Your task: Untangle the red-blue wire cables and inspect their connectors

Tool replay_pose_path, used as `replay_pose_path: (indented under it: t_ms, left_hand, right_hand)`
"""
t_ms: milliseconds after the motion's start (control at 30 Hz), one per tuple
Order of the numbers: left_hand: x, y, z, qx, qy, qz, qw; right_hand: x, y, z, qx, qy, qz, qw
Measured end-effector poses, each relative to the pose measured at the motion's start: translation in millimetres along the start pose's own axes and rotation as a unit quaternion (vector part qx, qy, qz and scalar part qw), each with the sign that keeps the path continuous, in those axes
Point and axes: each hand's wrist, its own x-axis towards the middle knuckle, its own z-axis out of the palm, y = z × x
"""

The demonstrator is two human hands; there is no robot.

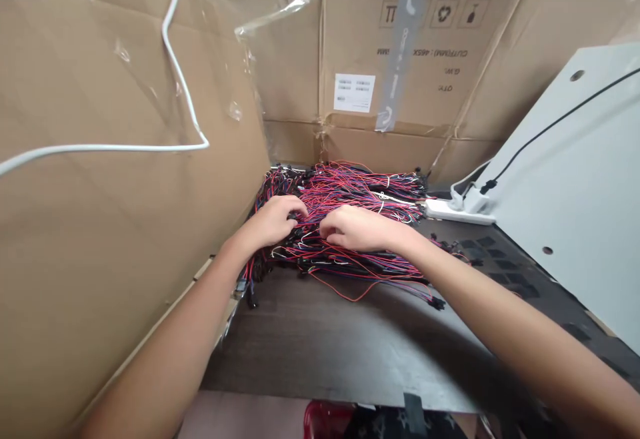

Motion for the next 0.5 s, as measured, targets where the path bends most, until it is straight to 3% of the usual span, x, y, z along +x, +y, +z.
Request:
replay_pose_path:
  t_ms: [133, 267, 500]
  left_hand:
    - [-2, -2, -1.9, 0.067, 0.048, -0.124, 0.989]
    - [-2, -2, -2.4, 0.033, 0.073, -0.233, 0.969]
    - [0, 1, -0.3, -0.060, 0.101, -0.222, 0.968]
  right_hand:
    - [29, -4, 13, 0.008, 0.002, -0.018, 1.000]
    - [42, -18, 31, 0.021, 0.016, -0.033, 0.999]
    - [45, -15, 47, 0.081, 0.037, -0.035, 0.995]
